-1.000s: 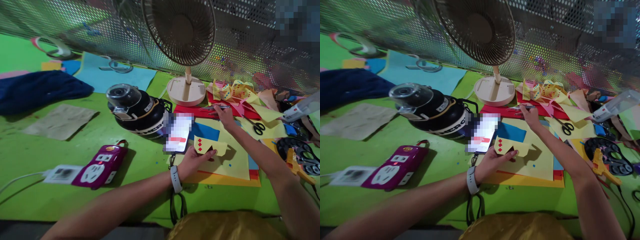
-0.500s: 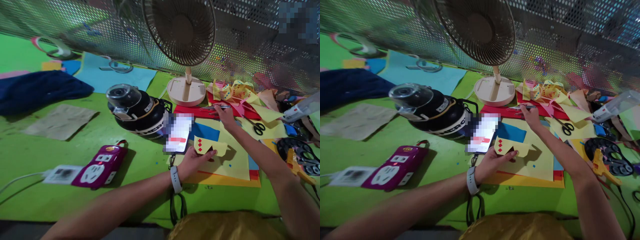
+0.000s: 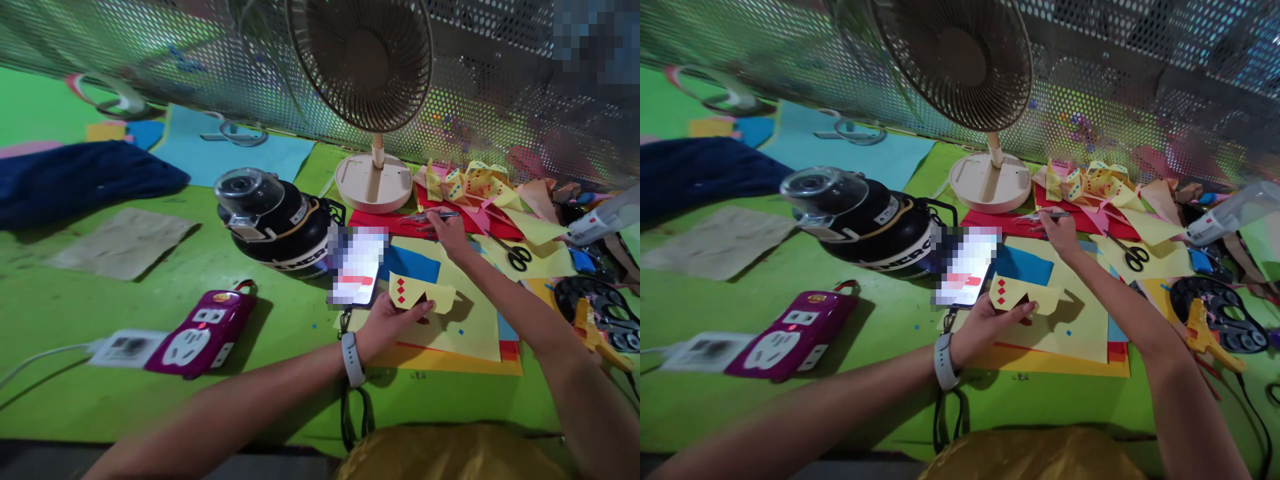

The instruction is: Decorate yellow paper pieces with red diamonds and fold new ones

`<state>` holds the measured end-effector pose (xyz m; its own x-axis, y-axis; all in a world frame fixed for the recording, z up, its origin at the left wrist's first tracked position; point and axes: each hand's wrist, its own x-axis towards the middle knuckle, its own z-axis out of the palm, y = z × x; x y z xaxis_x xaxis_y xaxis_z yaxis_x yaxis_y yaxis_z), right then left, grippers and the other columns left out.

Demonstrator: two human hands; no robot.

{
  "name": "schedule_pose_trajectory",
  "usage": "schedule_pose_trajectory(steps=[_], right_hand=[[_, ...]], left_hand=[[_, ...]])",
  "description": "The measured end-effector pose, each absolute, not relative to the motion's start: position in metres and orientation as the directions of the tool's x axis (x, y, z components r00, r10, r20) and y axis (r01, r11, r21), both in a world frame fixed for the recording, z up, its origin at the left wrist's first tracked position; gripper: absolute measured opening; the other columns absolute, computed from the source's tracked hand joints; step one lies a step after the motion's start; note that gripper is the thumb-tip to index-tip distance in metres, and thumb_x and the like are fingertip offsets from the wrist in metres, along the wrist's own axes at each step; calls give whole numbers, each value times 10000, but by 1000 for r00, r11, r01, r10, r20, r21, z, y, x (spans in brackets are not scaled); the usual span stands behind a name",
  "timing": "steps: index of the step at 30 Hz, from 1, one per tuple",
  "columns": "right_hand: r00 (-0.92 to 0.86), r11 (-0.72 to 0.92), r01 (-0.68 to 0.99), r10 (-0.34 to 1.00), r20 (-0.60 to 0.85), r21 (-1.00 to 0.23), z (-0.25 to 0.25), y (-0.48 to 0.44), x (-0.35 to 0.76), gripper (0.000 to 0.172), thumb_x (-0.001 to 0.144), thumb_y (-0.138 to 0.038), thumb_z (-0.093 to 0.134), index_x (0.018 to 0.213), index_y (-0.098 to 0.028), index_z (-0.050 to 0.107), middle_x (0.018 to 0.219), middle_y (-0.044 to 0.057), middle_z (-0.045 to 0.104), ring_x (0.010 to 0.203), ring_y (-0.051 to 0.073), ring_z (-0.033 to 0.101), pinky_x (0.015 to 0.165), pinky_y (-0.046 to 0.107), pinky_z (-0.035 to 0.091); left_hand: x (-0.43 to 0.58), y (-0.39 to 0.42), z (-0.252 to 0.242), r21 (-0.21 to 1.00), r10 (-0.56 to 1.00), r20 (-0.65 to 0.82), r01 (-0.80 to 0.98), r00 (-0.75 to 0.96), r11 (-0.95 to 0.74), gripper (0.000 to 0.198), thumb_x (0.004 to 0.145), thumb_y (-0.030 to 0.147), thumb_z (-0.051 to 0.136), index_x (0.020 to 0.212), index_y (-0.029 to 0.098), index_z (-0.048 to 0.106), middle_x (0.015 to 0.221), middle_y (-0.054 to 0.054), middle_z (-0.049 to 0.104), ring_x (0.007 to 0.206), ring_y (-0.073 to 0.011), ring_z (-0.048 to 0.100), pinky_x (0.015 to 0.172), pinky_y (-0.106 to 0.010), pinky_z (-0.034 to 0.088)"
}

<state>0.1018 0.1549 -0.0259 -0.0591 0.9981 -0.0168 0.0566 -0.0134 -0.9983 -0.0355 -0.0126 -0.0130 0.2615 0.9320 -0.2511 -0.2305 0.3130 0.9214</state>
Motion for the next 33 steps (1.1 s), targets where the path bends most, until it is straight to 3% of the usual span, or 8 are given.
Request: schedule_pose_trajectory(steps=[7, 22, 33], right_hand=[[-58, -29, 19, 998, -30, -999, -26, 154, 98, 207, 765, -394, 640, 835, -216, 562, 673, -12, 693, 550, 168, 693, 484, 251, 534], [-67, -27, -39, 997, -24, -999, -28, 158, 94, 185, 770, -363, 647, 848, -216, 566, 740, -6, 698, 601, 168, 704, 601, 297, 586], [-80, 13, -30, 997, 15, -999, -30, 158, 94, 225, 760, -384, 660, 851, -207, 553, 699, -28, 666, 543, 130, 683, 515, 220, 542]], left_hand=[[-35, -13, -13, 912, 931, -262, -249, 255, 325, 277, 663, 374, 783, 753, 138, 669, 761, -57, 722, 585, -136, 639, 623, -304, 577], [-36, -13, -11, 927, 933, -247, -216, 263, 306, 256, 679, 370, 767, 712, 147, 646, 728, -42, 705, 554, -119, 617, 630, -297, 579], [-36, -13, -11, 927, 933, -251, -213, 259, 309, 282, 677, 395, 773, 728, 146, 649, 752, -53, 708, 577, -135, 628, 635, -316, 580]])
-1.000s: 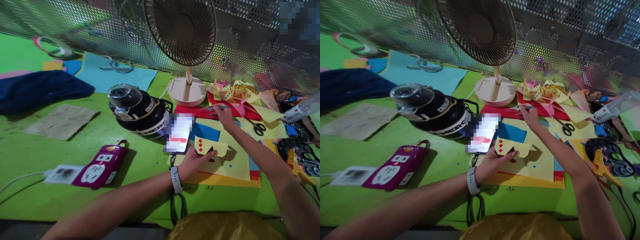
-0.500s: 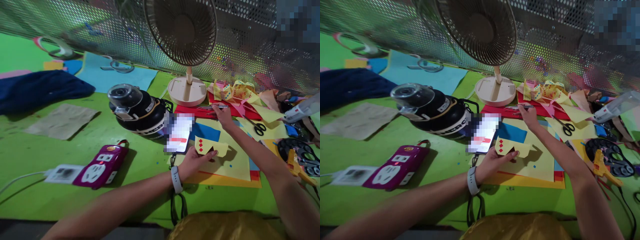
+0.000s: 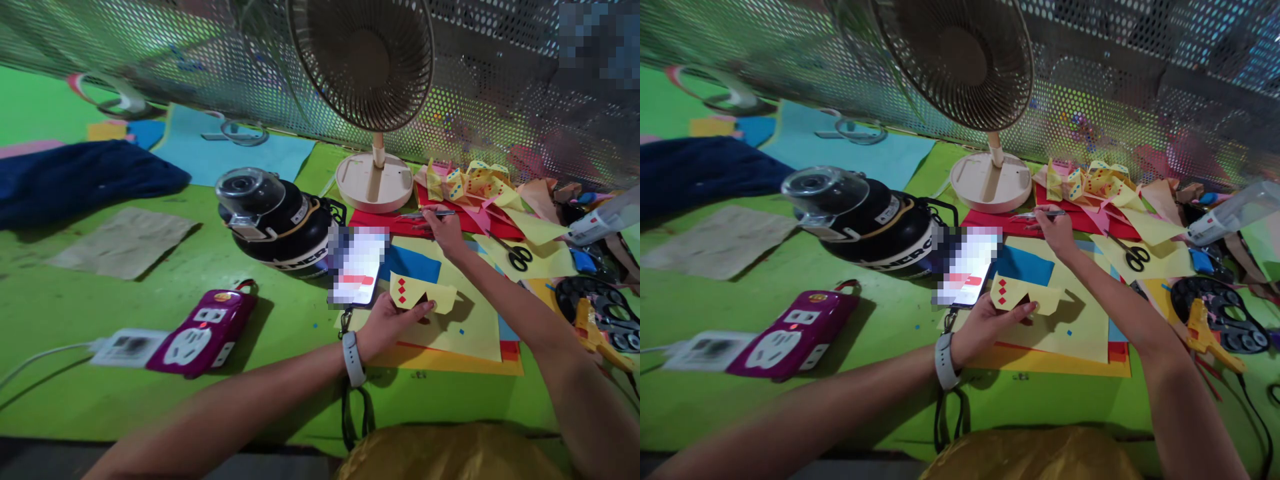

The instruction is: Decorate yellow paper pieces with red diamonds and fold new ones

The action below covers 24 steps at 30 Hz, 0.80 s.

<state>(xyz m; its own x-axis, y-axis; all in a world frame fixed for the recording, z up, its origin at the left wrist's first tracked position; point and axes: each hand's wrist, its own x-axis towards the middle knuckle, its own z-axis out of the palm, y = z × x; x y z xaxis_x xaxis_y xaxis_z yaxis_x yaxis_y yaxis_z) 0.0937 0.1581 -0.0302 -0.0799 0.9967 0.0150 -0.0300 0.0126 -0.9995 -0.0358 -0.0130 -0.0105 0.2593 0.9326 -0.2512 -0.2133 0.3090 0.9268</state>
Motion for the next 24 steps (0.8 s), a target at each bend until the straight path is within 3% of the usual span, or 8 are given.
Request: schedule_pose_trajectory(steps=[13, 18, 24], right_hand=[[-40, 56, -31, 998, 57, -998, -18, 154, 99, 224, 775, -355, 655, 878, -214, 514, 727, -32, 684, 596, 134, 702, 591, 237, 564], [1, 101, 7, 995, 101, -995, 6, 133, 127, 237, 774, -372, 661, 899, -215, 535, 736, -22, 699, 612, 152, 705, 572, 250, 557], [114, 175, 111, 976, 187, -978, 35, 68, 183, 228, 782, -368, 667, 924, -216, 574, 665, -30, 684, 563, 147, 697, 494, 226, 516]], left_hand=[[-35, -14, -11, 927, 934, -257, -210, 247, 311, 273, 681, 379, 776, 757, 139, 672, 782, -71, 730, 606, -156, 658, 640, -319, 584], [-35, -12, -14, 927, 939, -249, -222, 236, 301, 288, 661, 385, 787, 769, 143, 673, 813, -75, 734, 625, -158, 662, 636, -317, 591], [-36, -12, -16, 931, 940, -271, -192, 209, 311, 266, 664, 375, 787, 734, 151, 662, 713, -45, 711, 548, -136, 635, 597, -286, 580]])
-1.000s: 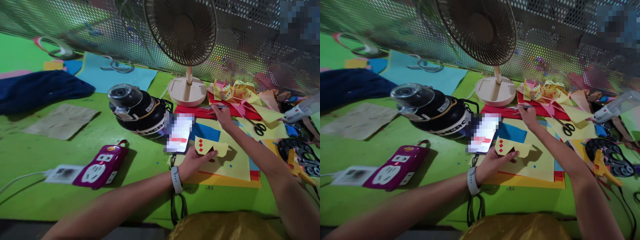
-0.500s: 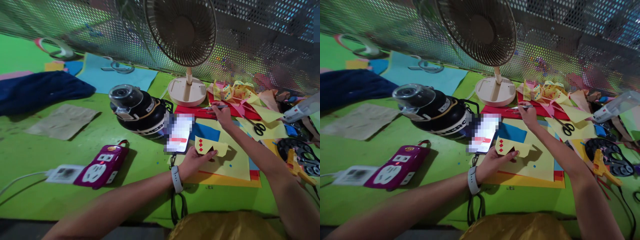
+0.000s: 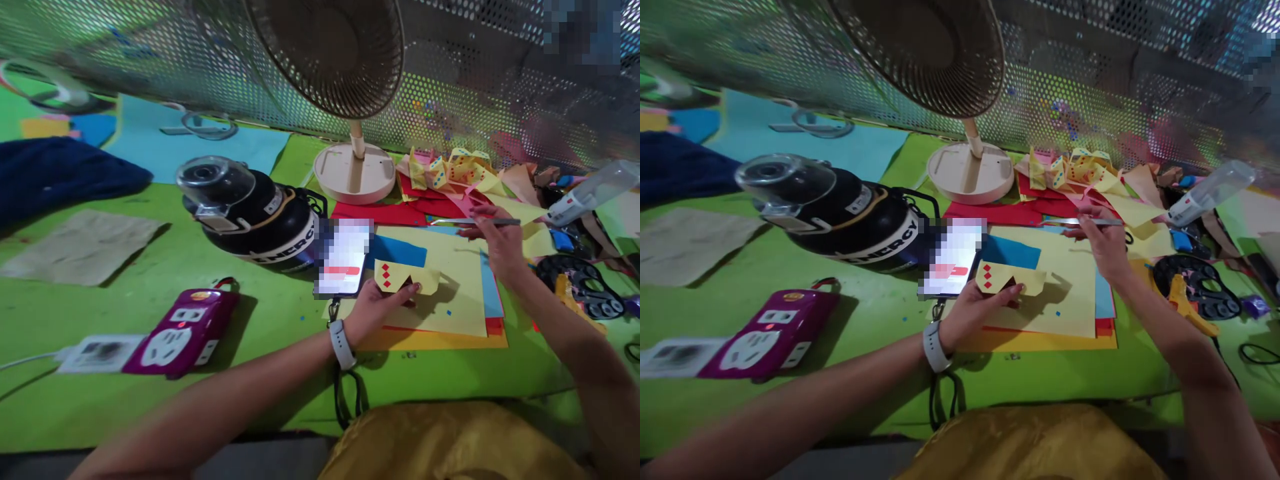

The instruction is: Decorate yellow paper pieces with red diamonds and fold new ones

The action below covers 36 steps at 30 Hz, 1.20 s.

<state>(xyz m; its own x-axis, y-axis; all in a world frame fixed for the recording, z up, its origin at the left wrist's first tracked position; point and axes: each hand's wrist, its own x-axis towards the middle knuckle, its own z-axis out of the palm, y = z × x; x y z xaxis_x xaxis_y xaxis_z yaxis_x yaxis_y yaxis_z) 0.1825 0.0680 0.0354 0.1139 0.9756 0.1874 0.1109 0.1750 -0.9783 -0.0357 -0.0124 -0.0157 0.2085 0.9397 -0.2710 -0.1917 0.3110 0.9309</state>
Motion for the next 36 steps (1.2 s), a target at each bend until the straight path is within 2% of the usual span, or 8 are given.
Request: schedule_pose_trajectory(steps=[3, 8, 11, 19, 26, 36], right_hand=[[143, 146, 132, 976, 165, -980, 40, 31, 200, 229, 786, -364, 672, 939, -220, 580, 664, -25, 695, 569, 151, 700, 522, 241, 538], [102, 80, 132, 990, 94, -988, 32, -6, 206, 225, 807, -389, 655, 945, -223, 592, 669, -13, 698, 622, 187, 721, 578, 302, 576], [77, 68, 119, 994, 77, -991, 30, -13, 202, 217, 806, -395, 660, 926, -227, 593, 645, -24, 689, 591, 185, 716, 584, 311, 582], [45, 64, 183, 996, 74, -981, 38, -16, 192, 261, 782, -469, 671, 876, -236, 600, 686, -10, 709, 533, 166, 697, 544, 296, 583], [51, 96, 231, 992, 111, -968, 32, -21, 190, 200, 835, -429, 634, 913, -247, 599, 640, -14, 706, 585, 184, 713, 612, 332, 591], [44, 137, 253, 987, 153, -958, 31, -24, 187, 156, 855, -399, 617, 908, -256, 582, 659, -14, 717, 617, 188, 721, 613, 329, 581]], left_hand=[[-36, -12, -14, 934, 937, -277, -169, 213, 314, 263, 665, 377, 781, 728, 150, 663, 713, -41, 706, 541, -128, 625, 586, -279, 574], [-36, -11, -12, 944, 944, -262, -152, 201, 294, 312, 654, 410, 777, 773, 149, 655, 789, -50, 715, 601, -141, 641, 583, -284, 580], [-36, -13, -12, 935, 942, -283, -165, 180, 313, 350, 640, 428, 789, 802, 144, 663, 826, -58, 724, 642, -152, 657, 610, -297, 593], [-37, -14, -11, 927, 935, -314, -160, 165, 340, 402, 620, 453, 806, 827, 132, 681, 856, -74, 736, 701, -192, 685, 661, -351, 615], [-38, -14, -11, 927, 932, -325, -141, 160, 347, 374, 631, 430, 800, 824, 134, 679, 849, -68, 733, 684, -187, 687, 658, -340, 616], [-39, -15, -14, 927, 935, -319, -156, 154, 342, 333, 653, 405, 789, 831, 141, 692, 857, -57, 734, 706, -177, 691, 695, -338, 621]])
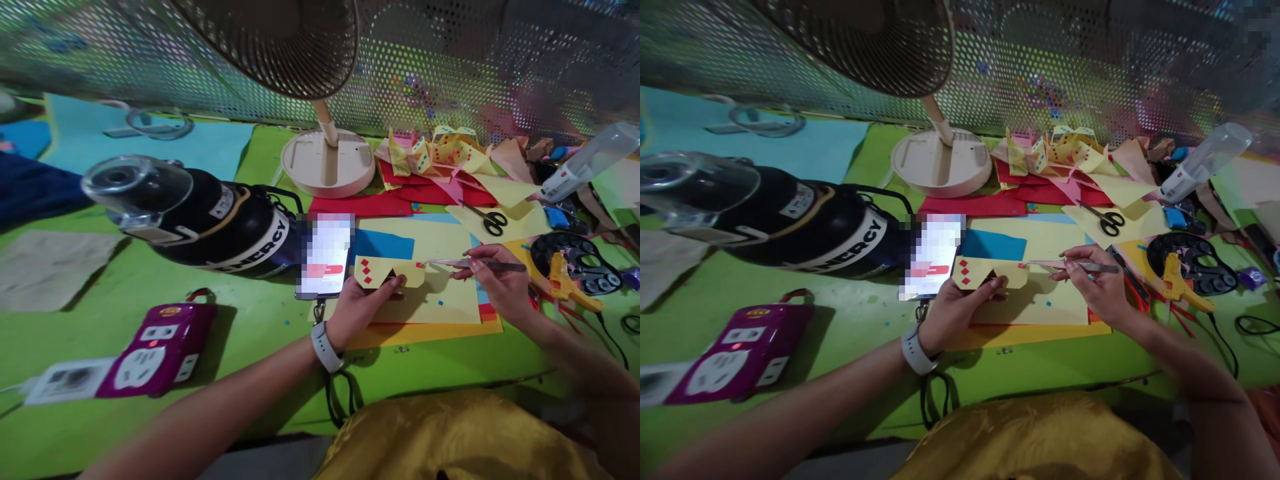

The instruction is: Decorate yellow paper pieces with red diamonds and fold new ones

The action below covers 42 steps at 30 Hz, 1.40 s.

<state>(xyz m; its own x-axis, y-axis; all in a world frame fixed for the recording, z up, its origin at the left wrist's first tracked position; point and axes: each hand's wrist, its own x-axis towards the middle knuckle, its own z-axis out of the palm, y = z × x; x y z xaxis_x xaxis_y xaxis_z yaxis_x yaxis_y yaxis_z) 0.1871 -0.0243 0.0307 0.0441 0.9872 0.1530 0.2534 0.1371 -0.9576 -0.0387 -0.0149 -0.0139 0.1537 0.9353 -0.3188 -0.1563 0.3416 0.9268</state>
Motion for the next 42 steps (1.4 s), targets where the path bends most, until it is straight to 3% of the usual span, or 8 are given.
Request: schedule_pose_trajectory(steps=[25, 42], right_hand=[[20, 164, 278, 984, 176, -947, 28, -28, 187, 144, 869, -368, 615, 952, -254, 589, 693, -3, 734, 664, 196, 733, 617, 319, 585], [51, 199, 271, 974, 221, -942, 27, -29, 191, 162, 865, -396, 616, 921, -245, 603, 728, -6, 716, 625, 185, 722, 583, 309, 583]], left_hand=[[-40, -16, -17, 934, 943, -286, -168, 172, 314, 283, 690, 385, 768, 827, 144, 711, 863, -70, 755, 745, -192, 710, 708, -355, 624], [-40, -16, -22, 935, 951, -270, -196, 151, 296, 275, 687, 379, 787, 824, 157, 701, 811, -41, 745, 648, -149, 692, 632, -265, 599]])
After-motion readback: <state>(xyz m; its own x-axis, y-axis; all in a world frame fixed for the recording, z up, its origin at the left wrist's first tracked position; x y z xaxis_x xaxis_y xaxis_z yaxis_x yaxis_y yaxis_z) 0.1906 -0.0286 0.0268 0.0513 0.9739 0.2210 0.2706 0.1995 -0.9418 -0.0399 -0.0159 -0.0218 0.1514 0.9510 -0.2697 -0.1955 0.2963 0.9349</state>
